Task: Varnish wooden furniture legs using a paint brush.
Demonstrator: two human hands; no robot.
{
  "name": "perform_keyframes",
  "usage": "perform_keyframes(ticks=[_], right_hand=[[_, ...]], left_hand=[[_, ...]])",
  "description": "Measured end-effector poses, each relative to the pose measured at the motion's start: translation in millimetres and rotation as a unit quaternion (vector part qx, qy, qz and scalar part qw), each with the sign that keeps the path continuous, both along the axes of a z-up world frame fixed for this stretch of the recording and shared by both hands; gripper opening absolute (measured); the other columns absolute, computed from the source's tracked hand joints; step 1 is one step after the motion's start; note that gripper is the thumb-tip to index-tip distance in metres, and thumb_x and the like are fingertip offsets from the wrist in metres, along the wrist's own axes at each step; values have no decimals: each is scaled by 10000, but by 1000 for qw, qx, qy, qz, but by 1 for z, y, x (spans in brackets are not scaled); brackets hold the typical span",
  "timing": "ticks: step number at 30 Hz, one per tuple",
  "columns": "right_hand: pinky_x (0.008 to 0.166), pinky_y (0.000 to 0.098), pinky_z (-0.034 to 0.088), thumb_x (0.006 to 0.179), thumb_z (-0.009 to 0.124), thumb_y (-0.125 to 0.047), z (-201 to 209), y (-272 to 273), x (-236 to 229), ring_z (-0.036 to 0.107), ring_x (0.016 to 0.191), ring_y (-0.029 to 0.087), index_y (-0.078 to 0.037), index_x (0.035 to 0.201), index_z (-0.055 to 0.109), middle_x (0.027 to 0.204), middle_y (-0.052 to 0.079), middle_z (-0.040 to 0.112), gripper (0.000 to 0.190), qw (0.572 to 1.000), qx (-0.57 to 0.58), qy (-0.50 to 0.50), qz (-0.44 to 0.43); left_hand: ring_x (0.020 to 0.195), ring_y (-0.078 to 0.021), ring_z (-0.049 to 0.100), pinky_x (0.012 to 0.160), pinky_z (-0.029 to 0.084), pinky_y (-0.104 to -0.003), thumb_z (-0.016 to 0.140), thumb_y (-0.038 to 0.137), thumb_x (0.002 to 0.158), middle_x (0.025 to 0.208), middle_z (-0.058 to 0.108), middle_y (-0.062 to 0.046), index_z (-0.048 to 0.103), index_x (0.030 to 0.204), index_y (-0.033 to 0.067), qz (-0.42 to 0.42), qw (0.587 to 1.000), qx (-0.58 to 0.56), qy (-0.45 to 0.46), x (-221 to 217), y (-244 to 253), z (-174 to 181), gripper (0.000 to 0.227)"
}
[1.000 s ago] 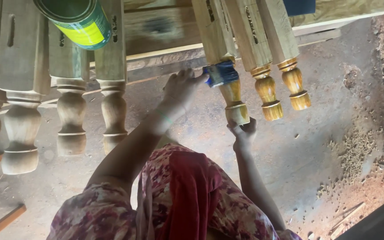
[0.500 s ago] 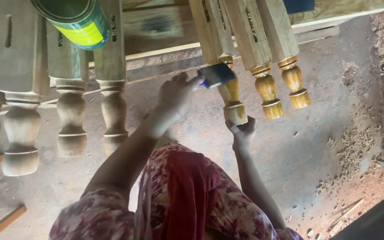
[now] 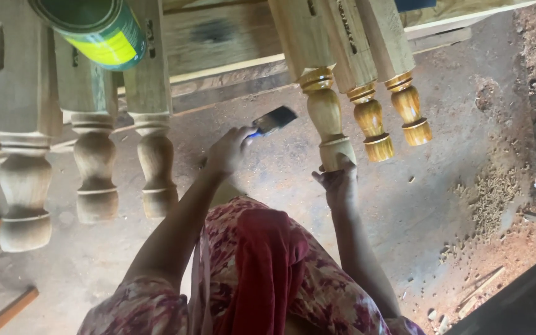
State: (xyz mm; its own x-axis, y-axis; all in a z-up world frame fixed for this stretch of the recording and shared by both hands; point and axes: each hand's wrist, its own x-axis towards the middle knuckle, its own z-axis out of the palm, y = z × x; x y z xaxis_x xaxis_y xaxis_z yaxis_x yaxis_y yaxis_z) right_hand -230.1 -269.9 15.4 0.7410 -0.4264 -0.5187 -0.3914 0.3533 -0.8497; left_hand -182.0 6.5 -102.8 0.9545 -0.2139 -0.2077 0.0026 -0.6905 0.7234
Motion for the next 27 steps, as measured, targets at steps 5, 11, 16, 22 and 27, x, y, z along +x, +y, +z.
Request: perform_keyframes(ticks=[5, 11, 16, 22, 27], right_hand=[[806, 521, 670, 799, 759, -509, 26, 8, 7, 647, 515, 185, -36, 1067, 644, 795, 194, 689, 555, 999, 16, 21, 34], [825, 547, 666, 810, 755, -543, 20, -8, 6, 646, 523, 208, -26, 1111, 645, 858, 246, 691, 608, 999, 34, 8, 42], [834, 541, 665, 823, 742, -546, 6, -25, 6, 623, 520, 209, -40, 1105, 631, 860, 240, 688, 589, 999, 35, 13, 38], [833, 579, 646, 824, 756, -514, -1, -23, 4, 620, 504, 228, -4, 1065, 629, 873, 255, 686, 578, 998, 38, 27, 47], [814, 578, 657, 823, 759, -506, -6, -20, 3, 633, 493, 227, 1, 1053, 627, 863, 256, 690, 573, 997, 53, 34, 34]], left_hand=[[875, -254, 726, 746, 617, -446, 505, 206, 1061, 990, 659, -84, 603, 1219, 293, -17, 997, -42, -56, 34, -27, 24, 205], [788, -234, 724, 619, 602, -374, 614, 150, 973, 927, 635, -35, 578, 1204, 344, 40, 960, 6, -277, 42, -41, 25, 303], [756, -234, 692, 592, 589, -361, 566, 137, 996, 909, 600, -41, 566, 1253, 319, 69, 940, -29, -332, 44, -20, 42, 316], [728, -208, 658, 560, 573, -354, 543, 225, 1019, 901, 543, -1, 565, 1325, 353, 77, 898, 2, -434, 71, -17, 57, 332], [724, -231, 692, 552, 572, -351, 582, 151, 991, 866, 597, -35, 597, 1251, 373, 58, 921, 17, -384, 53, -34, 7, 342]])
